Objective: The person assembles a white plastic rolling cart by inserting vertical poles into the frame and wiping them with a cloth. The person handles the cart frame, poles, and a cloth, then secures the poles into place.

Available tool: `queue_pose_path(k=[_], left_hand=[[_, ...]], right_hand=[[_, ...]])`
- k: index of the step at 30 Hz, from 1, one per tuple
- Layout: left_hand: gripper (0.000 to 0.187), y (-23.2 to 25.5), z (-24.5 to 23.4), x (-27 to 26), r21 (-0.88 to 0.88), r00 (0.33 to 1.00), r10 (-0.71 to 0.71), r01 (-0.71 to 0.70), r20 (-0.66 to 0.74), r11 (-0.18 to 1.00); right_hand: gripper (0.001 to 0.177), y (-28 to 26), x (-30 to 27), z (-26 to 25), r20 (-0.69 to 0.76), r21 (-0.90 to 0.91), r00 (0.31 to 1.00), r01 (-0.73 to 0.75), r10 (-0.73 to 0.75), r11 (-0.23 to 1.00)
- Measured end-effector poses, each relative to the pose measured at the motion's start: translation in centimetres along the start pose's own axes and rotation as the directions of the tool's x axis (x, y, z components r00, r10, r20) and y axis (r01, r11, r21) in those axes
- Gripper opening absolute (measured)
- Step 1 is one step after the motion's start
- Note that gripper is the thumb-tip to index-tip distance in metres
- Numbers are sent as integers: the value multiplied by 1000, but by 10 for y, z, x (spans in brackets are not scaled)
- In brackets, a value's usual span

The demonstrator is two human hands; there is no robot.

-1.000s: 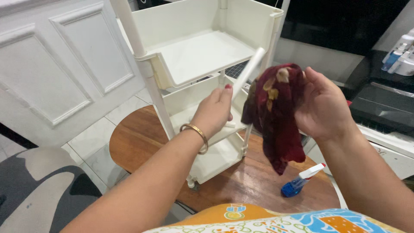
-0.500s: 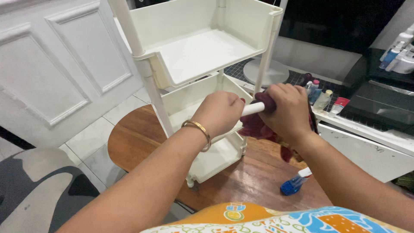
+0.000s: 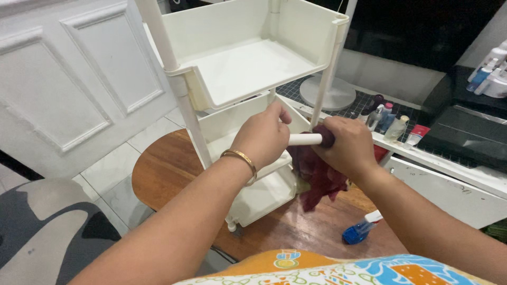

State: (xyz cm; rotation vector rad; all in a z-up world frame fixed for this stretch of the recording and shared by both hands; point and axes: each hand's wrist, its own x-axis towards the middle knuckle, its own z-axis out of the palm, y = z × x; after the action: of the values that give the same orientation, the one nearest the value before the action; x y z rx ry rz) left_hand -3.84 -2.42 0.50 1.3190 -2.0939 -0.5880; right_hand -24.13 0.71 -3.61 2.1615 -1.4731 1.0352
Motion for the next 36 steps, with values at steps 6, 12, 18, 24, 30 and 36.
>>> queue_pose_path(k=[6, 12, 18, 24, 30, 36], left_hand=[[20, 12, 20, 0, -23, 999, 33, -33, 8, 999], [22, 10, 7, 10, 48, 1000, 10, -9, -17, 999], [17, 32, 33, 8, 26, 997, 68, -67, -48, 997], [27, 36, 30, 18, 2, 996, 31, -31, -84, 1000], [27, 52, 59, 24, -3, 982, 123, -124, -147, 992], [30, 59, 61, 30, -9, 979, 85, -88, -186, 996]], right_hand=[[54, -27, 0, 7, -8, 55, 998, 67, -67, 996], [23, 13, -5, -8, 161, 62, 974, -174, 162, 983], [25, 7, -10, -4, 188, 136, 969, -188, 161, 973], [26, 23, -6, -20, 182, 117, 980, -109, 87, 987], [28, 41, -13, -24, 174, 89, 972, -175, 158, 980], [30, 53, -17, -24, 216, 178, 966, -180, 140, 967]])
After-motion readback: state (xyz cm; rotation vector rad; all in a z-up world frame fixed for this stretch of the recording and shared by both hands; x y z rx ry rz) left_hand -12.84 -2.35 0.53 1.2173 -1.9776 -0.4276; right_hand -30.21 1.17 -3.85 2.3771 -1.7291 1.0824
